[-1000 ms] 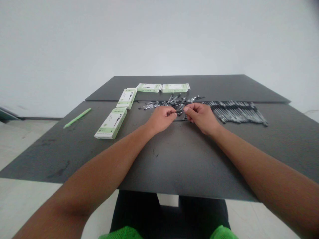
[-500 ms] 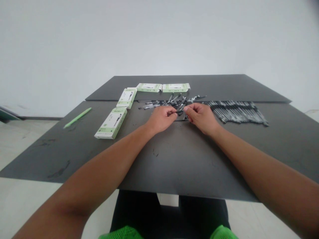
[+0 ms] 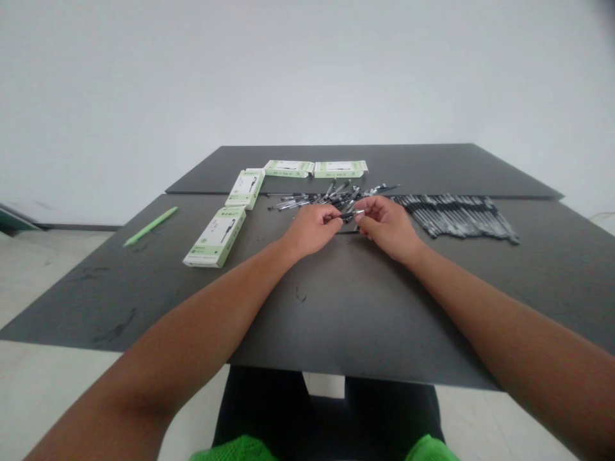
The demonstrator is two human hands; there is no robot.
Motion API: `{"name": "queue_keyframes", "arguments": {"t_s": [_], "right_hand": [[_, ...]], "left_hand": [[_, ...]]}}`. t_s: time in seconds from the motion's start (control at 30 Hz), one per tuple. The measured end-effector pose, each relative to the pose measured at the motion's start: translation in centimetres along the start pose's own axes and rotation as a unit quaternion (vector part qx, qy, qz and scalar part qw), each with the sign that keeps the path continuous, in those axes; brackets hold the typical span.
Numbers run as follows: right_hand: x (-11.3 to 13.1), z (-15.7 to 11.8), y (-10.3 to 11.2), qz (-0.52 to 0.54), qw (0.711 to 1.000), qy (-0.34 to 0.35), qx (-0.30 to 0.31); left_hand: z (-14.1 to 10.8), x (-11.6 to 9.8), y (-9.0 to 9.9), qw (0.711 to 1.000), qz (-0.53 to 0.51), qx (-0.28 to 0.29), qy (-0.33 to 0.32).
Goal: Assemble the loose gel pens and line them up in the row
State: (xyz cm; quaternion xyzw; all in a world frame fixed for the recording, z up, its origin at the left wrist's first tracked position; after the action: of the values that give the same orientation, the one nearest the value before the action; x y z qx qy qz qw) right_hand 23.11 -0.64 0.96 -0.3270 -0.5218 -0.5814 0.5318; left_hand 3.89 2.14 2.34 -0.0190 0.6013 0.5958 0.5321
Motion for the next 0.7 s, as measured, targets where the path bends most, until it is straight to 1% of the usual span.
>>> {"name": "queue_keyframes", "arguments": {"t_s": [0.17, 0.5, 0.7], "right_hand": [[0.0, -0.1, 0.0, -0.013, 1.000, -0.008, 0.004], [1.3, -0.5, 0.0, -0.072, 0.997, -0.024, 0.016], [1.3, -0.7, 0.0, -0.084, 0.996, -0.024, 0.012]], "left_hand": [[0.0, 0.0, 0.0, 1.000, -0.003, 0.004, 0.000], [-0.1, -0.1, 0.2, 1.000, 0.002, 0.005, 0.010], [0.0, 0.0, 0.0, 1.000, -0.004, 0.005, -0.004]]}}
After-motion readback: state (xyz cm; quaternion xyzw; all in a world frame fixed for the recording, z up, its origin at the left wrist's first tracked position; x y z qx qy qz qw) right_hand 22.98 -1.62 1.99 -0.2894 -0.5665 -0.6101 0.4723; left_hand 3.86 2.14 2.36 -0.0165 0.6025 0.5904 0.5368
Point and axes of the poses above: each hand's wrist, its own z-axis towards the middle knuckle, its own y-axis out of the back of the hand, x = y × z, the point moved 5 cm from there along z, towards the middle knuckle, and after that the axes turned 11 degrees about x, right-handed, at the moved point
